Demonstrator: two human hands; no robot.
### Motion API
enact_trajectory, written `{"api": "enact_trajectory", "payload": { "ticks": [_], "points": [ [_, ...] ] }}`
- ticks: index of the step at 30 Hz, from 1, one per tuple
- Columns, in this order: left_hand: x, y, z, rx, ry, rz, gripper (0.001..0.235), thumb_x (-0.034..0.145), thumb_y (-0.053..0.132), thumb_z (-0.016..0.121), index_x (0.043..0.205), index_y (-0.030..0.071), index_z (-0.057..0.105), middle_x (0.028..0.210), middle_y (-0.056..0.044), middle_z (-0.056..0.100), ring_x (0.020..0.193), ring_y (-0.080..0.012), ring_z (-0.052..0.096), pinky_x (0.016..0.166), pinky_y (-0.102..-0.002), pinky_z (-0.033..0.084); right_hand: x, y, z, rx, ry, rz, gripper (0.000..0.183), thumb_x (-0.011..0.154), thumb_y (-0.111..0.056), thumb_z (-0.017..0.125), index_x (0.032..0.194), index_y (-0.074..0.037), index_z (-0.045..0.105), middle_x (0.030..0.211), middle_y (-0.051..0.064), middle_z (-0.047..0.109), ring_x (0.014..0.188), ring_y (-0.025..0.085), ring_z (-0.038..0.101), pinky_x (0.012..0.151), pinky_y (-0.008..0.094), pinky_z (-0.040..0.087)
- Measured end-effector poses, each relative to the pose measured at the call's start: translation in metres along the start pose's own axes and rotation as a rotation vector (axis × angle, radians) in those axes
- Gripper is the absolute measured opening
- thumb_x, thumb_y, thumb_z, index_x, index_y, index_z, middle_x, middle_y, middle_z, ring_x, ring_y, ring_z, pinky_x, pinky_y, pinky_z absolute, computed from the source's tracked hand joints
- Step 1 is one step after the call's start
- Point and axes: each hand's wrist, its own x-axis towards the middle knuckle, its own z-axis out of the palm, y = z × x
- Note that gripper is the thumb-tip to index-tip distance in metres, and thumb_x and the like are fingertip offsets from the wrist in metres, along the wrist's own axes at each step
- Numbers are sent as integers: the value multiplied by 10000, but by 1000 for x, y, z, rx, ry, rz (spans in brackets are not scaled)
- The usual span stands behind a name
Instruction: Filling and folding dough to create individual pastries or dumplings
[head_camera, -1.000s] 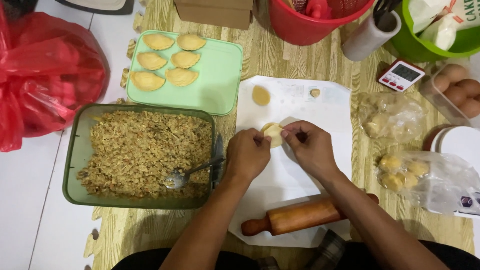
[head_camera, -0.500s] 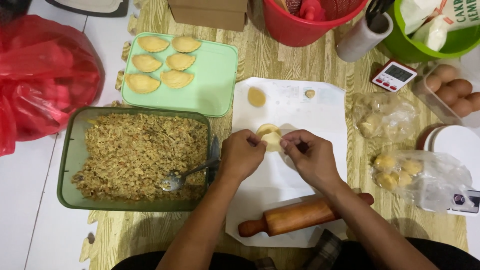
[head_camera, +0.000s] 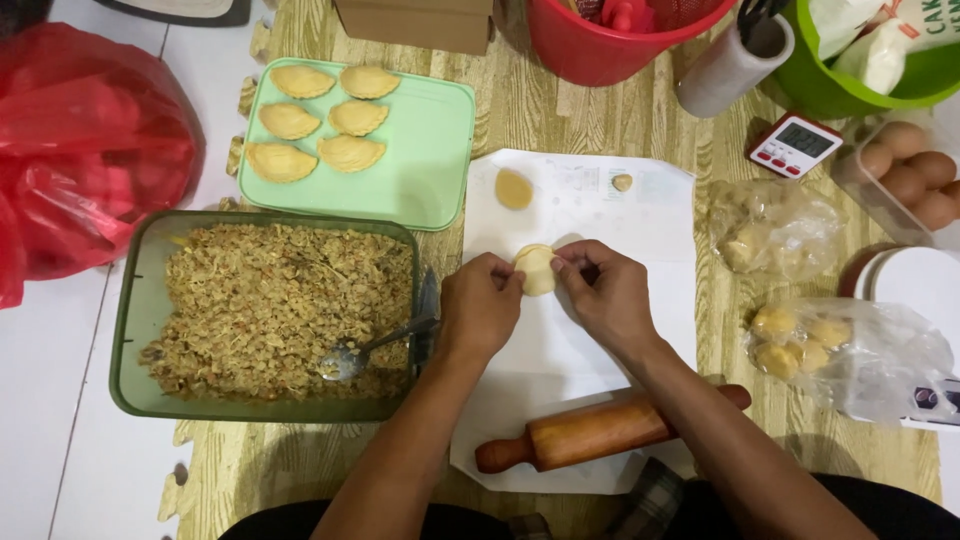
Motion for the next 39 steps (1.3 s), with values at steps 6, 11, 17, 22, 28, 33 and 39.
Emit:
{"api": "enact_trajectory", "payload": {
  "ticks": [6,11,17,22,28,33,39],
  "points": [
    [2,-3,2,96,41,54,253,969,217,657,1093,12,736,931,-139,796,918,-330,774,742,-424,605,4,-8,2,-62,33,61,155,896,-91,788,1044,-50,769,756,143,698,727,231,670,697,366,589],
    [10,-13,6,213,76,44,299,948,299,708,1078,30,717,925,-135,792,973,-360,759,821,-463,592,12,0,-3,-40,32,206,176,861,-154,826,996,-59,765,739,107,655,725,204,649,659,340,581],
    [23,-25,11,147,131,-23,311,887,300,792,1034,34,724,881,-146,771,919,-356,757,735,-429,615,20,-18,-16,255,-42,364,172,863,-59,781,949,49,679,655,121,573,523,163,559,473,281,485],
    [24,-29,10,179,143,-50,307,866,347,806,994,78,730,866,-91,768,947,-334,754,747,-425,613,22,-18,-16,239,-69,372,127,887,-60,739,938,50,701,645,124,613,499,158,567,457,271,488],
    [14,-16,9,157,175,-23,401,861,447,803,988,82,697,901,-121,755,967,-350,739,727,-442,598,17,-1,-5,-43,24,78,191,924,-180,738,1072,-73,793,843,122,738,745,196,669,666,329,537],
    [4,-7,8,284,93,12,376,870,363,828,1012,53,668,971,-154,727,1002,-340,723,764,-459,594,12,8,1,-377,-44,-48,289,941,-389,754,1189,-249,802,1038,72,598,949,312,681,836,427,557],
    [7,-3,4,257,-45,-49,417,876,327,820,1115,62,603,1132,-118,662,1130,-326,651,810,-501,548,19,10,0,-214,-64,-37,179,854,-272,857,1019,-213,820,987,65,656,923,289,695,779,384,545]
  ]
}}
